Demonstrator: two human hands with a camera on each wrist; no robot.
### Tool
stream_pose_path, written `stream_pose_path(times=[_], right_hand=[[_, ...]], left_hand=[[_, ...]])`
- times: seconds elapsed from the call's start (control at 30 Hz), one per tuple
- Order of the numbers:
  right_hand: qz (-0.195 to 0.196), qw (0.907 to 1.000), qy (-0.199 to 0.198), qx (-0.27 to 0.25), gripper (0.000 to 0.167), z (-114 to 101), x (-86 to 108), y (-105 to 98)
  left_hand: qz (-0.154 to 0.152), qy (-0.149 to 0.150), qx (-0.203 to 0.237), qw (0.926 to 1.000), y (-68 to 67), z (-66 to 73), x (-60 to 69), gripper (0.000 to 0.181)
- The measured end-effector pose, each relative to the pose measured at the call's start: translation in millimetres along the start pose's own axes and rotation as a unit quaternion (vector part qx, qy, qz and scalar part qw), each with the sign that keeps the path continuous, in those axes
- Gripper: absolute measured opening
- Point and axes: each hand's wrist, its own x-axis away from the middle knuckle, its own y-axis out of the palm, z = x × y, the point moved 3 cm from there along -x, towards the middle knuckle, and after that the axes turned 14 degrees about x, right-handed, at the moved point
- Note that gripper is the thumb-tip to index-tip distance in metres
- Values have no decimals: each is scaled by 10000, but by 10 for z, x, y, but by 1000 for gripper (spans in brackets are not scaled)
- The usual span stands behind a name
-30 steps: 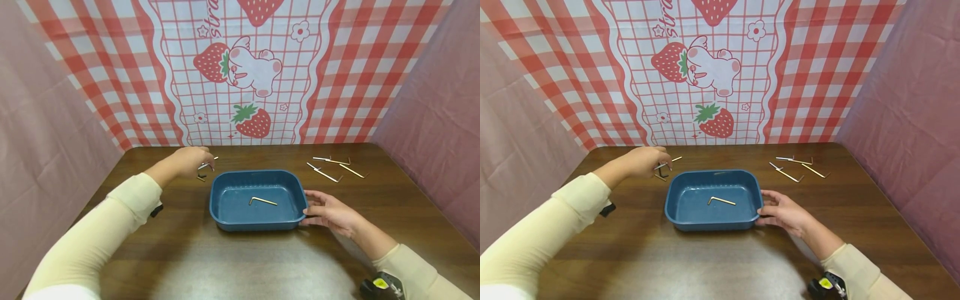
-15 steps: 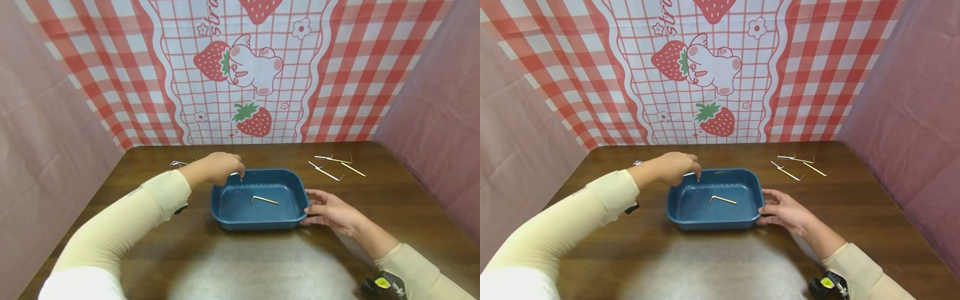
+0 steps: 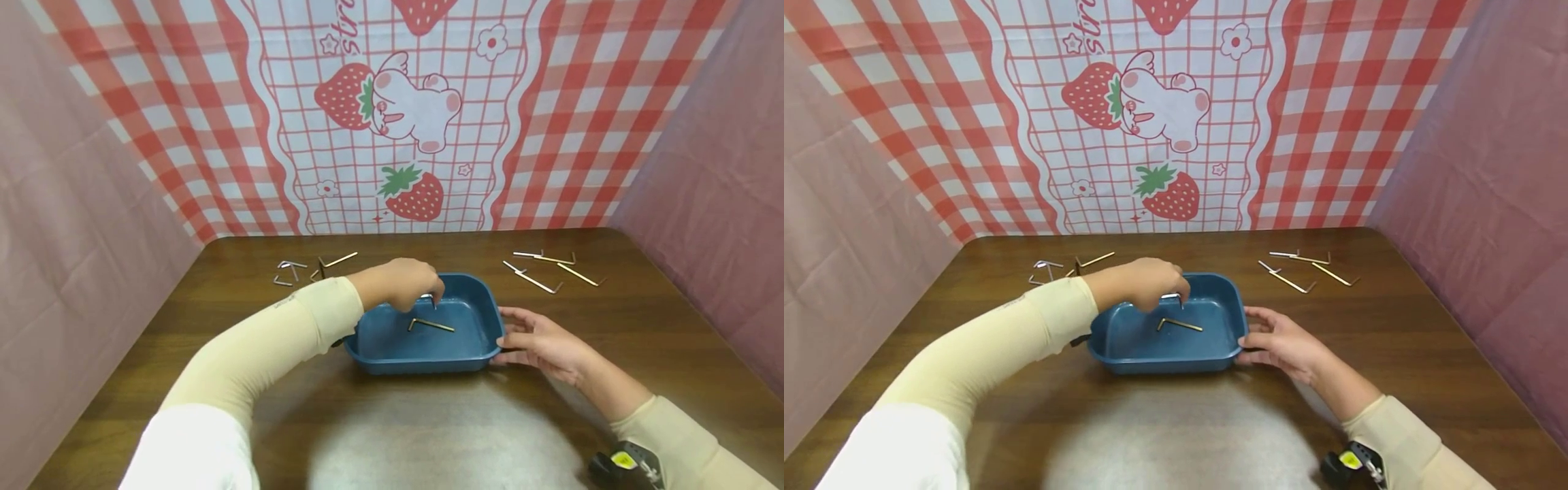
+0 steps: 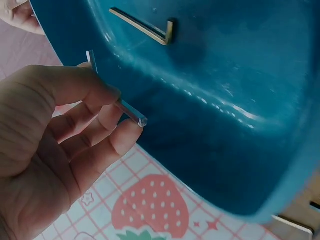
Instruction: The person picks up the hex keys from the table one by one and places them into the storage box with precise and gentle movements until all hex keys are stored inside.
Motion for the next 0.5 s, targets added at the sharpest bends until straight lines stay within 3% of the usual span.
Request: stream_pose_path(times=[0.5], right_hand=[[-1,10000,39,30,78,5,6,-8]], left_hand=[[-172,-25,213,9996,161,32,-441,41]])
